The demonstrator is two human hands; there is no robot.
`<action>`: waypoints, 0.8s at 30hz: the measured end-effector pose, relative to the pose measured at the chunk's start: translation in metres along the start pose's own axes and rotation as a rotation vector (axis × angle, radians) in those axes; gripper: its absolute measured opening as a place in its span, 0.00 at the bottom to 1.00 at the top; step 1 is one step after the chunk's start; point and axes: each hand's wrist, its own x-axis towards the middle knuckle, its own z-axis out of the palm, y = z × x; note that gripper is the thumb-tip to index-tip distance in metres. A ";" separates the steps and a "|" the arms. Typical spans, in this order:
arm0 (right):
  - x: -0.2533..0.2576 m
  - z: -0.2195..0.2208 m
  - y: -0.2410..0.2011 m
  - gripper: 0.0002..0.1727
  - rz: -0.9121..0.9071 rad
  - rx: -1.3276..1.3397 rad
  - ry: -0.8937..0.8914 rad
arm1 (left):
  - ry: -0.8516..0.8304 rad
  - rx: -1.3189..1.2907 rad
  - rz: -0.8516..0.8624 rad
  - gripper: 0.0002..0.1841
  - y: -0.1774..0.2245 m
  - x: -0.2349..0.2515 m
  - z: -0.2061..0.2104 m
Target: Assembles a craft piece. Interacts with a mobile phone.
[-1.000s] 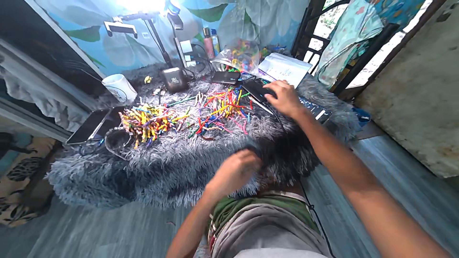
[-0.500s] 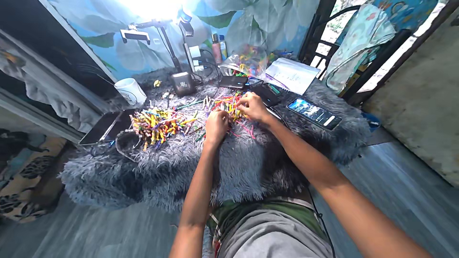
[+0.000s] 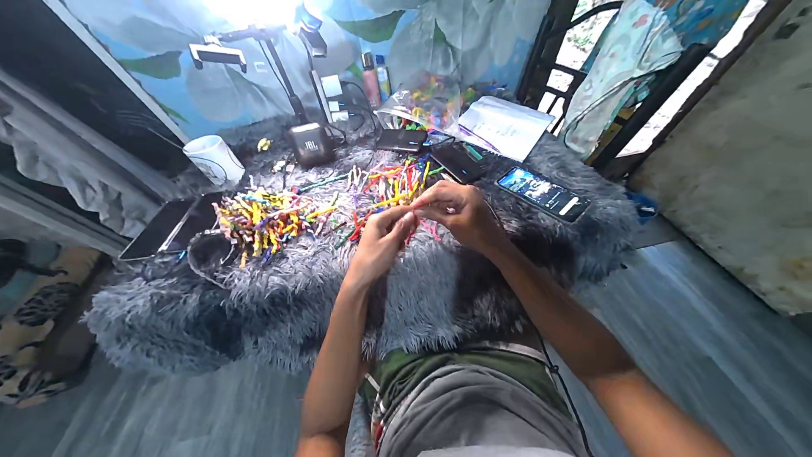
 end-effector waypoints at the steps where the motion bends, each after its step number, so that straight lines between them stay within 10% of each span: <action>1: -0.004 -0.001 -0.001 0.05 -0.058 -0.037 0.030 | -0.008 -0.016 0.019 0.12 0.002 -0.004 0.003; 11: -0.066 -0.005 -0.023 0.07 -0.691 -0.469 0.120 | -0.269 -0.420 0.041 0.13 0.020 -0.052 0.017; 14: -0.085 -0.009 -0.036 0.07 -0.791 -0.627 0.095 | -0.308 -0.168 0.253 0.12 0.025 -0.071 0.020; 18: -0.113 -0.003 -0.071 0.17 -0.124 0.043 -0.077 | 0.067 0.674 0.876 0.09 0.020 -0.090 0.037; 21: -0.121 -0.008 -0.097 0.16 0.534 0.807 -0.283 | 0.165 0.800 1.037 0.07 0.019 -0.100 0.039; 24: -0.125 -0.011 -0.095 0.16 0.320 0.767 -0.340 | 0.136 0.502 0.867 0.11 0.023 -0.113 0.048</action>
